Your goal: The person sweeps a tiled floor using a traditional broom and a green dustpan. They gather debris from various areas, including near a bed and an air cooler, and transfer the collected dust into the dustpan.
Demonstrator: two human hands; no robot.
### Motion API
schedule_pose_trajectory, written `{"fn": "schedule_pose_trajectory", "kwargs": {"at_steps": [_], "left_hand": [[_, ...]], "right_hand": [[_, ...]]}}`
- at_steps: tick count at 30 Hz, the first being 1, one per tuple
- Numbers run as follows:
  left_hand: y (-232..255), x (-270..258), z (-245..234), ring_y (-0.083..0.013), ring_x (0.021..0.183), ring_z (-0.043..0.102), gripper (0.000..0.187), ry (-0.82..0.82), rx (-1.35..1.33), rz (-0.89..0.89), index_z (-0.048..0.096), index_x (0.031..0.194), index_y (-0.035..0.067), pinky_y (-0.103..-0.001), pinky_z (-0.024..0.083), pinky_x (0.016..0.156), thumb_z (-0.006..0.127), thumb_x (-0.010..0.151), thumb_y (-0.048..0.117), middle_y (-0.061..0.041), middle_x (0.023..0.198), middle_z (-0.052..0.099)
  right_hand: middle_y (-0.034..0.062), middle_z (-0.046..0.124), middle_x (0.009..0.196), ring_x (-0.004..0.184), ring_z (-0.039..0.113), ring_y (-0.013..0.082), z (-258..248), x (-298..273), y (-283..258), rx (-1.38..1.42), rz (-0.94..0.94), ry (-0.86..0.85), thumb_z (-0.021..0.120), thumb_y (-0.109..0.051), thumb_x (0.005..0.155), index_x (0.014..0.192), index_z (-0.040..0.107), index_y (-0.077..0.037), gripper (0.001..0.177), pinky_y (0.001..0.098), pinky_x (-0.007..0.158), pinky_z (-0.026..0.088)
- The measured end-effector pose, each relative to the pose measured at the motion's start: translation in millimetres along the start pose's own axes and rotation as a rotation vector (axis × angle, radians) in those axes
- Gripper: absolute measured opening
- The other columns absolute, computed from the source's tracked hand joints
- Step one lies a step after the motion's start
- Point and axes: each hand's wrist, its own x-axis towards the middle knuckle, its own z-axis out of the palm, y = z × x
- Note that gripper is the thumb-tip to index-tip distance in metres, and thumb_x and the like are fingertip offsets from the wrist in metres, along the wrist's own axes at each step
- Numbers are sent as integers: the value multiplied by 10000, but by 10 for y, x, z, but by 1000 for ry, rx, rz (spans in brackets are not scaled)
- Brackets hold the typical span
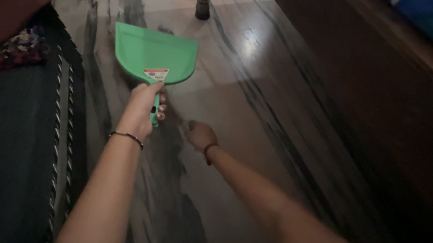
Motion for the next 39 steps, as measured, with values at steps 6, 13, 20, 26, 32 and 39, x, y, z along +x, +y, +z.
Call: {"fn": "schedule_pose_trajectory", "kwargs": {"at_steps": [6,13,20,26,32,39], "left_hand": [[-31,89,157,-143,495,465,144,-58,-3,-20,547,922,76,-277,317,405,607,953,203,-33,692,520],[-56,77,228,-142,489,461,161,-92,-45,-45,553,914,74,-282,307,397,588,964,224,-30,691,525],[-8,13,355,-143,492,466,161,-97,-23,-26,547,919,64,-280,308,396,581,975,211,-38,688,527],[-53,0,401,-150,475,444,166,-125,-57,-68,534,925,63,-290,299,382,584,963,217,-38,679,514],[-129,-25,437,-134,490,456,143,-126,-44,-81,528,932,84,-273,305,394,585,965,211,-23,690,518],[-190,-9,391,-135,479,447,164,-114,-47,-84,555,923,63,-280,310,390,593,972,215,-28,673,527]], "right_hand": [[229,709,1104,997,686,400,97,88,-22,-167,-302,-29,607,-238,873,1189,653,-16,389,503,883,525],[215,720,1100,1025,700,395,-29,167,-146,-153,-171,149,547,-252,938,1123,694,-39,318,508,895,530],[159,732,1033,915,693,320,-292,-205,-203,-218,-178,17,591,-258,893,1091,720,-61,308,473,818,523],[153,753,941,817,733,298,-352,-52,64,29,-74,23,599,-255,870,1133,693,-88,326,455,757,568],[142,761,989,871,720,291,-417,244,463,-358,-373,6,681,-315,873,1155,714,-78,370,435,792,538],[128,761,985,881,767,235,-799,82,589,8,-151,2,649,-334,896,1249,676,-67,443,421,796,578]]}}
